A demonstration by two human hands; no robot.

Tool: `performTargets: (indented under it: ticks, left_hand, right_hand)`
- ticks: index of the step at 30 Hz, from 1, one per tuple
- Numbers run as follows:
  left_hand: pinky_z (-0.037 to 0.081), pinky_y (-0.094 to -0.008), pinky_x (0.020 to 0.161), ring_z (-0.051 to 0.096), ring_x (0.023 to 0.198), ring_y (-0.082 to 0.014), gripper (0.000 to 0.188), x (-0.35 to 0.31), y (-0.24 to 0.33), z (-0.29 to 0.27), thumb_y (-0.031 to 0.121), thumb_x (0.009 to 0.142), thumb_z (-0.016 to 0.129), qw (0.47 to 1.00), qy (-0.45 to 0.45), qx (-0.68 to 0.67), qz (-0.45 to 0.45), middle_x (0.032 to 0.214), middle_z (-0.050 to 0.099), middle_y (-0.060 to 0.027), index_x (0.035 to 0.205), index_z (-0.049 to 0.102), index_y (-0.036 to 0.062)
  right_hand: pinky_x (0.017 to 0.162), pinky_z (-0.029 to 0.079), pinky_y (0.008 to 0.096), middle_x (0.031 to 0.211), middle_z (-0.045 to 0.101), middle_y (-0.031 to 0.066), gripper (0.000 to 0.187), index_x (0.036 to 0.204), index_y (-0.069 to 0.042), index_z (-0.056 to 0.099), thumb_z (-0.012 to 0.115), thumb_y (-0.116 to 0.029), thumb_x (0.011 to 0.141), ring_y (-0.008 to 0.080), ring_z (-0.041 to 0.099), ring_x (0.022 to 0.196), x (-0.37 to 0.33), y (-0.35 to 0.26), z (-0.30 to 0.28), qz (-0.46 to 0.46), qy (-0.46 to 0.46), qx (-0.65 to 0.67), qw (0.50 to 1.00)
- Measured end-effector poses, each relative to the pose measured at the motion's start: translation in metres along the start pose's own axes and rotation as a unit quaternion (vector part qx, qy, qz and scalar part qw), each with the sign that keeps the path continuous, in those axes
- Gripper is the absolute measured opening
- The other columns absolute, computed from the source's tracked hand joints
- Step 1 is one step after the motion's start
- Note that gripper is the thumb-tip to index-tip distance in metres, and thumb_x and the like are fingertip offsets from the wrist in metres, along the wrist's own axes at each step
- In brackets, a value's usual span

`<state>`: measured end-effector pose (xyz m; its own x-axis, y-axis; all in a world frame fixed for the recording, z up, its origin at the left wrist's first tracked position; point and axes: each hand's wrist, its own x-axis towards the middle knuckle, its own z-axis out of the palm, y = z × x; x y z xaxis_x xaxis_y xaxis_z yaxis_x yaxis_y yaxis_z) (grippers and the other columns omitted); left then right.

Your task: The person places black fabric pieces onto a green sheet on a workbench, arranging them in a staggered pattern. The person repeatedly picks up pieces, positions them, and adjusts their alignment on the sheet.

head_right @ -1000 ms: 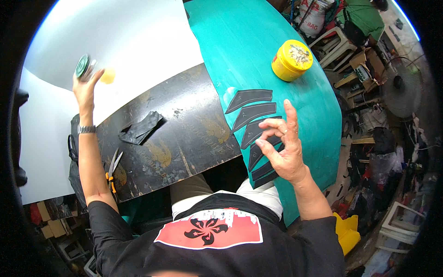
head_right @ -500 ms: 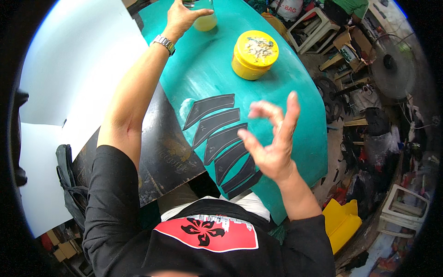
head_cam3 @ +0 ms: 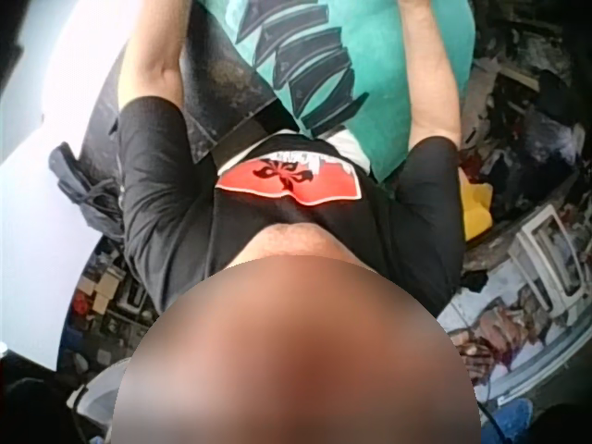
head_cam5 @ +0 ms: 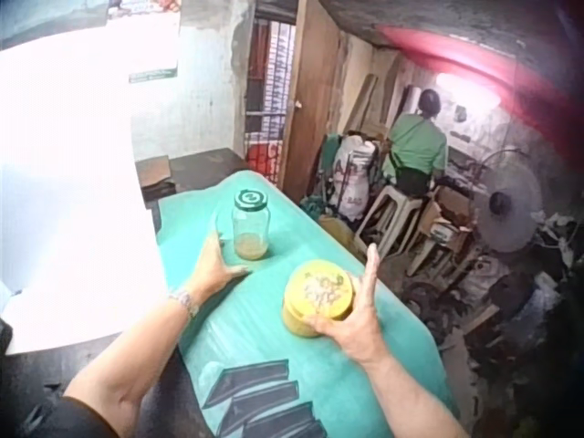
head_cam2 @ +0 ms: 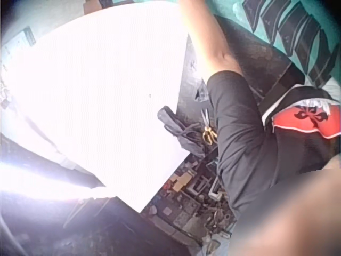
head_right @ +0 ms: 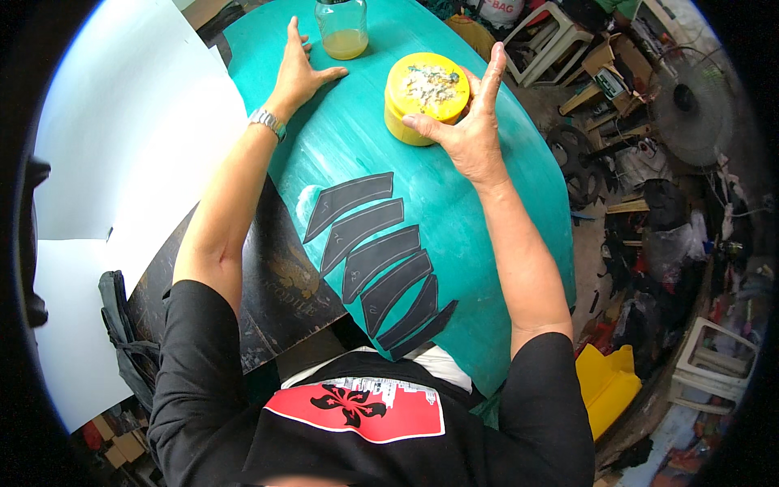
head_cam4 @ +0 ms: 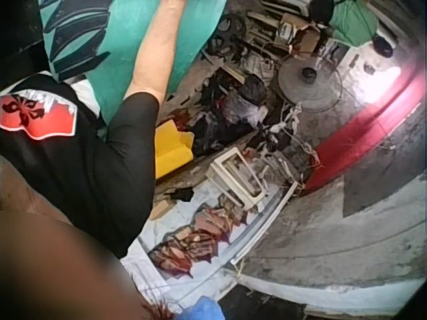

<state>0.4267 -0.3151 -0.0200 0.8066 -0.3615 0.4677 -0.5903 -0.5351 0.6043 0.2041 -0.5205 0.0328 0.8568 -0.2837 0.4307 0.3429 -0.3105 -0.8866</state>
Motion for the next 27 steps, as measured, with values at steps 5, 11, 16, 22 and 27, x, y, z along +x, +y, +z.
performTargets:
  ticks: [5, 11, 16, 22, 27]
  left_hand:
    - [0.042, -0.0443, 0.114, 0.049, 0.134, -0.0396, 0.139, -0.009, 0.0, -0.004, 0.026, 0.06, 0.099, 0.998, 0.0, -0.048, -0.034, 0.143, 0.046, -0.0302, 0.159, 0.004, 0.0078]
    - [0.052, -0.0417, 0.102, 0.062, 0.119, -0.0334, 0.103, -0.014, -0.013, -0.005, 0.02, 0.072, 0.09, 0.995, 0.044, -0.087, -0.006, 0.133, 0.058, -0.0228, 0.155, 0.031, 0.0031]
    - [0.055, -0.037, 0.095, 0.064, 0.113, -0.0257, 0.061, -0.058, -0.023, -0.097, 0.009, 0.081, 0.082, 0.951, -0.004, -0.306, -0.049, 0.124, 0.066, -0.0173, 0.137, 0.057, 0.0036]
    - [0.052, -0.0233, 0.076, 0.064, 0.078, -0.01, 0.021, -0.248, 0.015, -0.291, 0.019, 0.09, 0.079, 0.966, 0.178, -0.137, -0.131, 0.086, 0.072, -0.0035, 0.099, 0.076, 0.0]
    - [0.048, -0.0202, 0.074, 0.06, 0.079, -0.0059, 0.016, -0.369, 0.024, -0.345, 0.016, 0.092, 0.078, 0.915, 0.306, -0.047, -0.258, 0.086, 0.071, 0.0013, 0.097, 0.077, 0.0008]
  right_hand:
    - [0.112, 0.045, 0.0449, 0.156, 0.024, 0.0263, 0.142, 0.16, -0.015, -0.016, 0.093, -0.015, 0.069, 0.0352, 0.04, 0.139, -0.002, -0.005, 0.001, -0.004, 0.001, -0.042, 0.999]
    - [0.124, 0.022, 0.0454, 0.166, -0.006, 0.0284, 0.142, 0.159, -0.008, -0.017, 0.093, -0.031, 0.073, 0.0358, 0.011, 0.155, -0.004, -0.006, -0.007, -0.057, 0.015, -0.104, 0.993]
    - [0.107, 0.044, 0.0438, 0.143, 0.045, 0.0256, 0.111, 0.161, -0.014, 0.002, 0.081, 0.0, 0.084, 0.0285, 0.057, 0.121, -0.013, -0.044, -0.015, -0.122, 0.144, -0.071, 0.979]
    - [0.085, 0.054, 0.0264, 0.098, 0.066, 0.0056, 0.081, 0.158, -0.012, 0.026, 0.066, 0.009, 0.091, 0.0111, 0.063, 0.09, -0.059, -0.102, 0.064, -0.144, -0.074, 0.07, 0.984]
    - [0.094, 0.055, 0.032, 0.101, 0.072, 0.0072, 0.065, 0.154, -0.015, 0.042, 0.063, 0.001, 0.094, 0.0164, 0.068, 0.094, -0.103, -0.122, 0.196, -0.191, -0.313, 0.024, 0.93]
